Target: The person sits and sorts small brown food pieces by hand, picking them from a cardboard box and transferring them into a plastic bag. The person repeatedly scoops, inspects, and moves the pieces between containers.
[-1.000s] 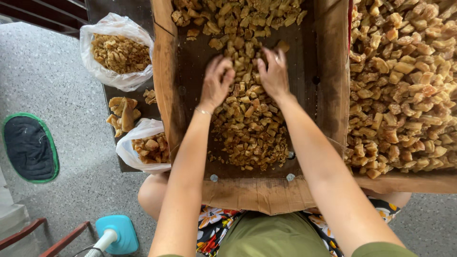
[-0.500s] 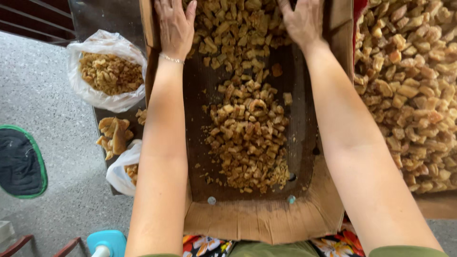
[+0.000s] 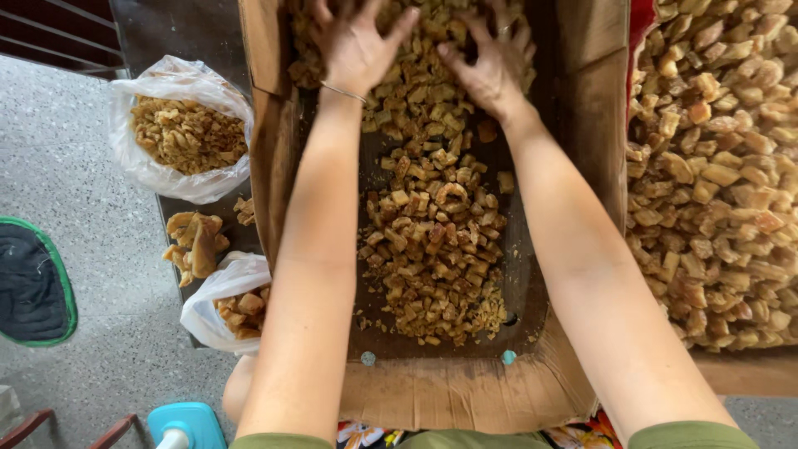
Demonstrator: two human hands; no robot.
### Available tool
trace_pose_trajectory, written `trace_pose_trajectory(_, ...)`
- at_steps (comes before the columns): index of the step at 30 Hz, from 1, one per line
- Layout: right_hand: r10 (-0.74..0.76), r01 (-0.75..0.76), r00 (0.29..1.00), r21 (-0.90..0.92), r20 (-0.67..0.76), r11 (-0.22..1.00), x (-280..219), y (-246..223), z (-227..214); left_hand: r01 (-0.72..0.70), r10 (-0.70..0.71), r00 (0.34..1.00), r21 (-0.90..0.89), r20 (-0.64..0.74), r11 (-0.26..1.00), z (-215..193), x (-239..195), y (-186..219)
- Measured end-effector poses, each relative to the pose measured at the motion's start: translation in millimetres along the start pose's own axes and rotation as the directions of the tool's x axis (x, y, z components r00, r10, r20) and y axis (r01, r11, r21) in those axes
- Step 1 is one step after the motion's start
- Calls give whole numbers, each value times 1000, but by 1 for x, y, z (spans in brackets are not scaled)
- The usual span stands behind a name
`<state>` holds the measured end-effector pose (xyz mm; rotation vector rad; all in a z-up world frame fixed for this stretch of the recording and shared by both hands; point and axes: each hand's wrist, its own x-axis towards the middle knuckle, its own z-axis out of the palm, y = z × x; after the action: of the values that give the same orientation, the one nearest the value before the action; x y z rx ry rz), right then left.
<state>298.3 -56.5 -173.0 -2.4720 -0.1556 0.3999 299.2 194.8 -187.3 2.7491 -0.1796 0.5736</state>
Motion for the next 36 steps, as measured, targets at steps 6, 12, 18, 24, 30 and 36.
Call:
trace_pose_trajectory(6, -176, 174, 983, 40, 57, 984, -83, -26, 9, 216, -148, 915, -147, 376, 965, -57, -50, 77)
trace_pose_trajectory(12, -158, 55, 924, 288, 348, 956, -185, -61, -50, 396, -18, 697, -364, 717, 843, -167, -95, 131)
trace_pose_trajectory(18, -42, -93, 919, 319, 392, 943, -156, -62, -89, 346, 105, 606, -380, 788, 858, -202, -66, 78)
trace_pose_trajectory(24, -200, 281, 893, 152, -403, 948, -6, 13, -44, 406, -314, 870, -192, 379, 893, -104, -5, -20)
trace_pose_trajectory(30, -101, 95, 938, -35, -332, 995, 82, 57, 4, 478, -312, 837, -323, 451, 817, 2, 16, -69)
trace_pose_trajectory(36, -180, 168, 981, -148, -68, 974, 27, -24, 16, 290, -259, 875, -15, 410, 957, -3, 2, -11)
